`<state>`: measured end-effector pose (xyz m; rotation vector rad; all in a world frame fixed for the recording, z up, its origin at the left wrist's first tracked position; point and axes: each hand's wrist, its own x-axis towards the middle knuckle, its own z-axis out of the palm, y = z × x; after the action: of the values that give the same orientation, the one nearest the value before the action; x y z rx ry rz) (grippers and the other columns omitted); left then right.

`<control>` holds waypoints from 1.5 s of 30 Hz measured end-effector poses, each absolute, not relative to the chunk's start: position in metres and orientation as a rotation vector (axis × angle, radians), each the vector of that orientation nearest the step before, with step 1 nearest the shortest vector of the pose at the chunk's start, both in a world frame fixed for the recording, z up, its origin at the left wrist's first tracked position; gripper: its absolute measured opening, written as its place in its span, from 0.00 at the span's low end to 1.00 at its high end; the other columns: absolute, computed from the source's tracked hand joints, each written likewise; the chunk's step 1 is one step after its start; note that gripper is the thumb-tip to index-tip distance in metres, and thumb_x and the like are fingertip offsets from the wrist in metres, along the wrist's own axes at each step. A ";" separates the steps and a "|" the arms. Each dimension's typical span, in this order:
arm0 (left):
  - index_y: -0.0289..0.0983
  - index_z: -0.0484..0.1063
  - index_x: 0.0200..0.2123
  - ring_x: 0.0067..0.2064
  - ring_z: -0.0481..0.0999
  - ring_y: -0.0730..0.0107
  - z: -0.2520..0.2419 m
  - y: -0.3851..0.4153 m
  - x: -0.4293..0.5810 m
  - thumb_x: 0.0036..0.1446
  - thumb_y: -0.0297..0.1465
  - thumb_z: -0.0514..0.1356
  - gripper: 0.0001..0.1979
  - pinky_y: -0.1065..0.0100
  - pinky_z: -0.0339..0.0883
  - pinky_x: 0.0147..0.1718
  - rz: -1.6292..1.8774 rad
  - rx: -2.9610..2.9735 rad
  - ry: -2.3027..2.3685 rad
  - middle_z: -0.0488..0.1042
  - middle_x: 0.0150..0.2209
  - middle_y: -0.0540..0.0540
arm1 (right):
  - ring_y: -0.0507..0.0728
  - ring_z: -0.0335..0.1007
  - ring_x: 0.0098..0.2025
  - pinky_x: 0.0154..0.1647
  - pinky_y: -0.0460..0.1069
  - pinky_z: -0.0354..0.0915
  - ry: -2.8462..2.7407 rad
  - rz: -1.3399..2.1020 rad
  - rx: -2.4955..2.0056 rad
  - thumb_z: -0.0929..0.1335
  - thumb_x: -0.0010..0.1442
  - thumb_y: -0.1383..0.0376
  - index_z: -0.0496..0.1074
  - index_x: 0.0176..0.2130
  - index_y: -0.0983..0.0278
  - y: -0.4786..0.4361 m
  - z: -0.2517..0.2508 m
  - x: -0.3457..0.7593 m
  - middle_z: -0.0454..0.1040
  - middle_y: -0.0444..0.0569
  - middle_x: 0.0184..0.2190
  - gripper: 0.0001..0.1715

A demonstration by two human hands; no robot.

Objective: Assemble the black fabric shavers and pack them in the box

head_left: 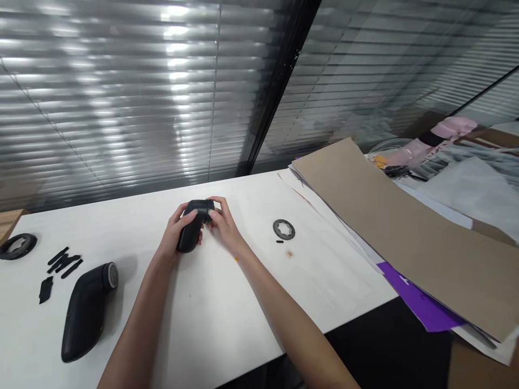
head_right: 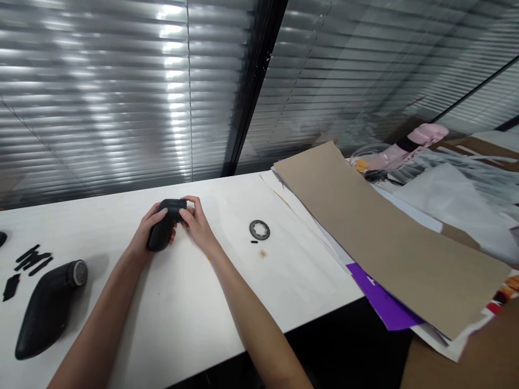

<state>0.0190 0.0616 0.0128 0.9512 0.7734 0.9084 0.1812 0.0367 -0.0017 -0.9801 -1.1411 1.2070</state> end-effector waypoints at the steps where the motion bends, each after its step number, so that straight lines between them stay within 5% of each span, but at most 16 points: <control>1: 0.40 0.68 0.51 0.21 0.76 0.65 0.013 0.062 0.019 0.53 0.50 0.74 0.31 0.68 0.72 0.19 0.904 0.940 0.775 0.78 0.28 0.48 | 0.54 0.62 0.30 0.38 0.50 0.58 -1.167 1.184 -0.977 0.69 0.66 0.46 0.60 0.55 0.57 0.036 -0.002 0.182 0.67 0.38 0.28 0.27; 18: 0.41 0.68 0.50 0.23 0.76 0.66 0.017 0.061 0.020 0.50 0.52 0.75 0.33 0.69 0.72 0.20 0.905 0.880 0.788 0.78 0.29 0.49 | 0.55 0.59 0.30 0.38 0.51 0.57 -1.219 1.170 -1.008 0.68 0.66 0.43 0.60 0.60 0.56 0.037 -0.004 0.183 0.62 0.38 0.28 0.32; 24: 0.34 0.73 0.36 0.21 0.75 0.68 0.014 0.061 0.025 0.51 0.65 0.68 0.37 0.68 0.72 0.20 0.863 0.785 0.833 0.76 0.26 0.44 | 0.55 0.60 0.30 0.38 0.51 0.58 -1.220 1.183 -1.023 0.70 0.65 0.41 0.60 0.59 0.57 0.037 -0.001 0.183 0.64 0.38 0.28 0.35; 39: 0.41 0.71 0.50 0.23 0.79 0.63 0.011 0.057 0.027 0.56 0.60 0.70 0.33 0.69 0.71 0.19 1.065 1.067 0.853 0.75 0.24 0.52 | 0.51 0.58 0.25 0.29 0.47 0.54 -1.073 1.341 -0.974 0.70 0.63 0.34 0.61 0.55 0.58 0.043 -0.007 0.186 0.64 0.35 0.24 0.39; 45: 0.42 0.70 0.51 0.26 0.79 0.66 -0.003 0.063 0.033 0.60 0.57 0.68 0.29 0.69 0.74 0.25 1.116 1.017 0.889 0.78 0.31 0.51 | 0.50 0.62 0.25 0.28 0.46 0.60 -1.055 1.259 -0.943 0.68 0.70 0.38 0.61 0.67 0.57 0.050 -0.026 0.184 0.67 0.37 0.28 0.39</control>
<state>0.0329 0.0633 -0.0035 1.0172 0.8890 1.1162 0.1836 0.0500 -0.0263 -0.9427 -1.0552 1.2591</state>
